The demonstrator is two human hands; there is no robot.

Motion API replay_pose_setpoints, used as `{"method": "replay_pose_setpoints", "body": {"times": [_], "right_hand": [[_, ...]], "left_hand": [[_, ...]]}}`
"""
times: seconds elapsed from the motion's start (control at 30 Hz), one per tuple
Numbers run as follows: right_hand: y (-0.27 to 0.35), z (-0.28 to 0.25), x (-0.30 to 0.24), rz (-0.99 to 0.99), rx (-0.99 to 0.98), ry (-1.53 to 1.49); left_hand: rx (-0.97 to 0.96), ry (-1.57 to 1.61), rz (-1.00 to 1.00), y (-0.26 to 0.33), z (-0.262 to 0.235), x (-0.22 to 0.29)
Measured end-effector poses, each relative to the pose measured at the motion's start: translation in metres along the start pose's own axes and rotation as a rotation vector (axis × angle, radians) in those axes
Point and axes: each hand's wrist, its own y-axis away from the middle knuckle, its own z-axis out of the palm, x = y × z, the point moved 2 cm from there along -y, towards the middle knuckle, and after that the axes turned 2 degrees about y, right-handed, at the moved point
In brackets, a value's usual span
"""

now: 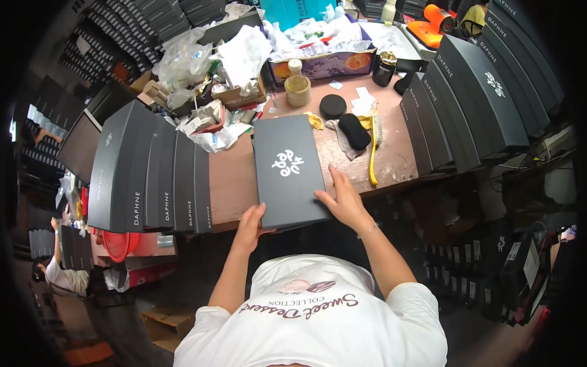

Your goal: The person is inspecting, cleaning, and packaging high-heeled shoes into boxes for shipment.

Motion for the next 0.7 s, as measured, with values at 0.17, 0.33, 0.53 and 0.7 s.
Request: {"method": "replay_pose_setpoints", "body": {"times": [0.17, 0.33, 0.53, 0.7], "right_hand": [[-0.025, 0.031, 0.007, 0.156, -0.291, -0.216], [-0.021, 0.064, 0.043, 0.329, -0.256, -0.430], [0.000, 0.057, 0.021, 0.354, -0.216, -0.661], [0.024, -0.077, -0.048, -0.105, 0.047, -0.331]], "left_hand": [[0.146, -0.858, 0.183, 0.013, -0.017, 0.000], [0.118, -0.355, -0.032, -0.008, -0.033, -0.040], [-0.051, 0.114, -0.001, -0.016, -0.022, -0.061], [-0.348, 0.239, 0.226, -0.012, 0.057, 0.019]]}}
